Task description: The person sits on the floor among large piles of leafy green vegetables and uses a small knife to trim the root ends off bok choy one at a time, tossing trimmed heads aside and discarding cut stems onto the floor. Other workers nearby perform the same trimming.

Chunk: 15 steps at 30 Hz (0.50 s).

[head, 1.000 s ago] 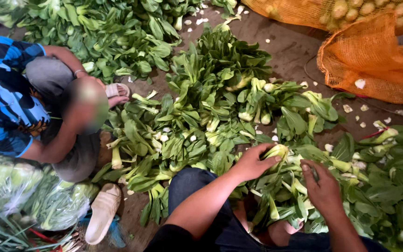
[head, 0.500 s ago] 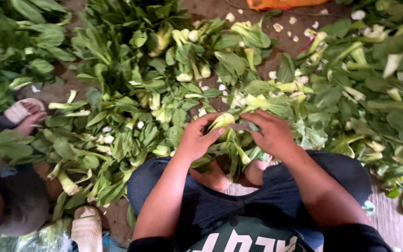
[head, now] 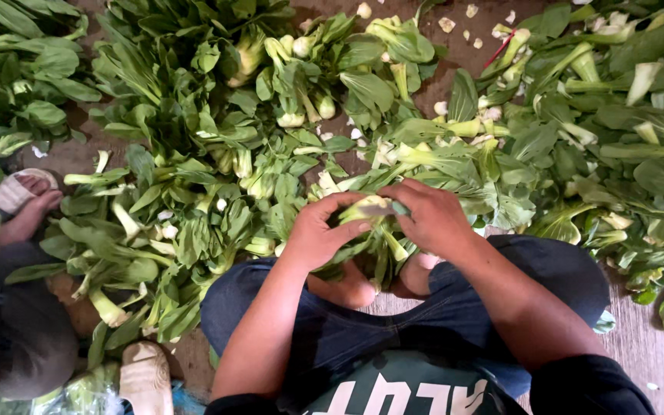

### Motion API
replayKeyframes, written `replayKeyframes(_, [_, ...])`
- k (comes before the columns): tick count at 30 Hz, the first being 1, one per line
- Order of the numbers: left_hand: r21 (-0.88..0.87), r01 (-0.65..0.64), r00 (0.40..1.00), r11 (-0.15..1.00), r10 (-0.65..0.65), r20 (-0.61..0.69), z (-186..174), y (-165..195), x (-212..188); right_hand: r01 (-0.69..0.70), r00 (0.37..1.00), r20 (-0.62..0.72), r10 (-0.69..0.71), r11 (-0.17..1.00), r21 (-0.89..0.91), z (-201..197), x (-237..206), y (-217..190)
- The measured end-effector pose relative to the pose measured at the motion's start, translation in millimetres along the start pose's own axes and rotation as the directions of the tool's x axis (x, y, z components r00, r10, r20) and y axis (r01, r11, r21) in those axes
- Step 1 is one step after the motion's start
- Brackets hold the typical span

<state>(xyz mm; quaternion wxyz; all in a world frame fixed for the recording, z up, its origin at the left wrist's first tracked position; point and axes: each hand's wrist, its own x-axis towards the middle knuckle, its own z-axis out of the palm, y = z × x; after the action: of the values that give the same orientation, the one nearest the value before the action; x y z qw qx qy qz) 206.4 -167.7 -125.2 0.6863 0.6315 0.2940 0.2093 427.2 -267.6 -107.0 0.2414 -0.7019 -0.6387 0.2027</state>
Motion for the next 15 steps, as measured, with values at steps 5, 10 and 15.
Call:
replayKeyframes(5, [-0.013,-0.067,0.994,0.998,0.065,-0.083,-5.1,-4.0,4.4,-0.054,0.995,-0.075,0.063,0.991,0.126,2.4,10.3,7.1])
replayKeyframes(10, [-0.195,-0.012,0.997,0.981,-0.002,-0.073,-3.0,-15.3,10.2,-0.079,0.995,0.102,0.012,0.731,0.678,7.4,8.3,-9.9])
replayKeyframes(15, [-0.333,0.092,0.995,0.938,-0.079,0.054,-5.2,-18.0,8.0,-0.283,0.959,0.201,0.200,0.684,0.672,3.2,13.8,-14.8])
